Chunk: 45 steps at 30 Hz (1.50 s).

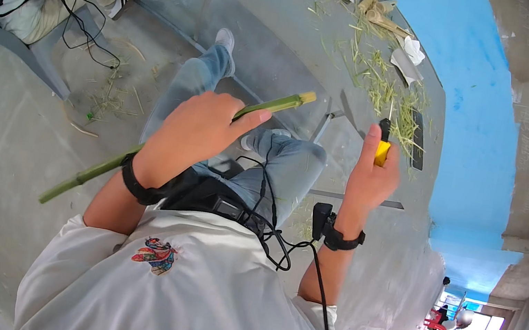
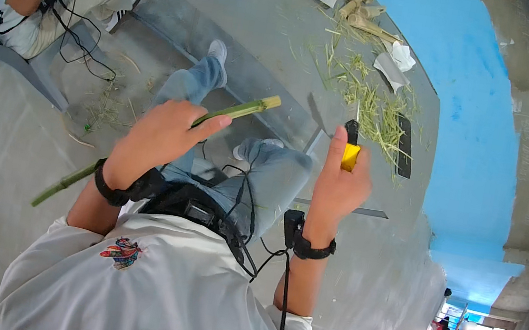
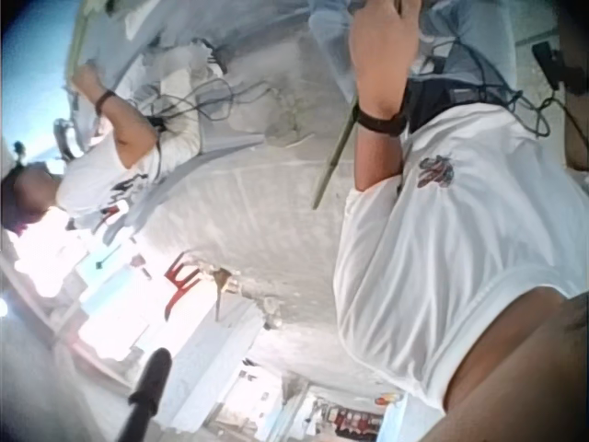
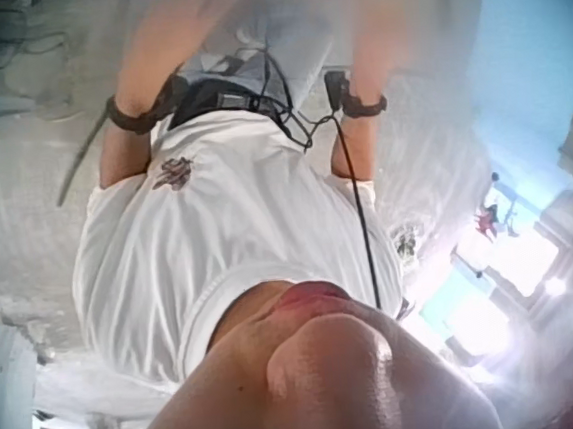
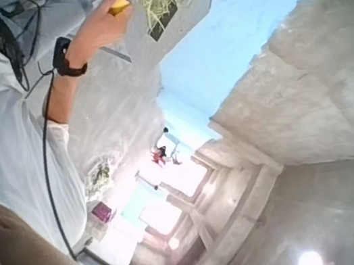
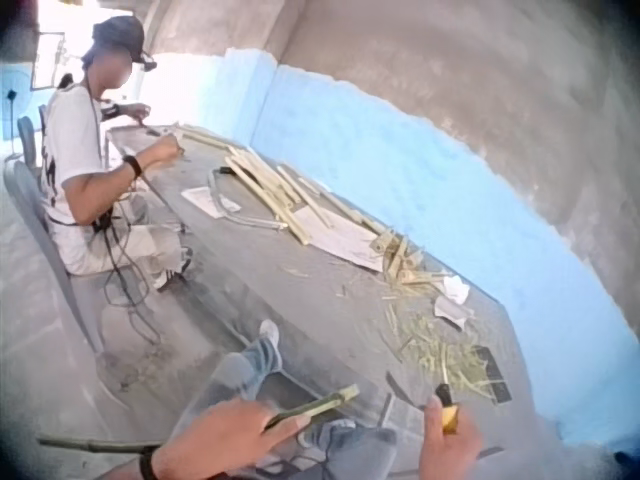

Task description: Scraping the outer nodes or surface of a bamboo stalk using a utility knife while seated.

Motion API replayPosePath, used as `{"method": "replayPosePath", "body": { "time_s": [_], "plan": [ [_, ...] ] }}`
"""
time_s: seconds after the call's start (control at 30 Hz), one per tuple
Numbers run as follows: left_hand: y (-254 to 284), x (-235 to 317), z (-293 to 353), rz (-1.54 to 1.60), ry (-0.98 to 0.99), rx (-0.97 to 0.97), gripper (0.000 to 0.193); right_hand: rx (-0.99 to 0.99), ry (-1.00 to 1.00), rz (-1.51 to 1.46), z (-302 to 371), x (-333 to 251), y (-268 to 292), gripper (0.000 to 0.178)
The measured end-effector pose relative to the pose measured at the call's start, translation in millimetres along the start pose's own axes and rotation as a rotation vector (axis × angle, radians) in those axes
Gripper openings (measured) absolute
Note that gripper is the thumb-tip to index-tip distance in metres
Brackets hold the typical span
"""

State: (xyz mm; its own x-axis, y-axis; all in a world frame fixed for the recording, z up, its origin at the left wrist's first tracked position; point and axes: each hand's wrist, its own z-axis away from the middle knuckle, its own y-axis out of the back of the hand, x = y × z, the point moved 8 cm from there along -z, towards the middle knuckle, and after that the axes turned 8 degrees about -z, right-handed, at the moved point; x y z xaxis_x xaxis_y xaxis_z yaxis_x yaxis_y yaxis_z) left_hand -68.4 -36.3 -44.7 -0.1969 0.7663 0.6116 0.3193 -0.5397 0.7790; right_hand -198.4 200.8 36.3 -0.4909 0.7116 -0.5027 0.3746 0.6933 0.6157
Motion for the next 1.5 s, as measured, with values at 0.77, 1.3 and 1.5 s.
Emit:
{"method": "replayPosePath", "body": {
  "time_s": [0.77, 1.3, 1.5],
  "plan": [
    [-5, 22, -1, 0.579, -0.135, -0.291, 0.041, -0.676, 0.031, -0.374, 70, -48, -52, 0.044],
    [-4, 26, -3, 0.49, -0.18, -0.213, 0.054, -0.653, 0.198, -0.204, 71, -63, -55, 0.047],
    [-2, 23, 0, 0.204, -0.078, -0.066, 0.06, -0.643, 0.078, -0.221, 68, -46, -54, 0.051]
  ]
}}
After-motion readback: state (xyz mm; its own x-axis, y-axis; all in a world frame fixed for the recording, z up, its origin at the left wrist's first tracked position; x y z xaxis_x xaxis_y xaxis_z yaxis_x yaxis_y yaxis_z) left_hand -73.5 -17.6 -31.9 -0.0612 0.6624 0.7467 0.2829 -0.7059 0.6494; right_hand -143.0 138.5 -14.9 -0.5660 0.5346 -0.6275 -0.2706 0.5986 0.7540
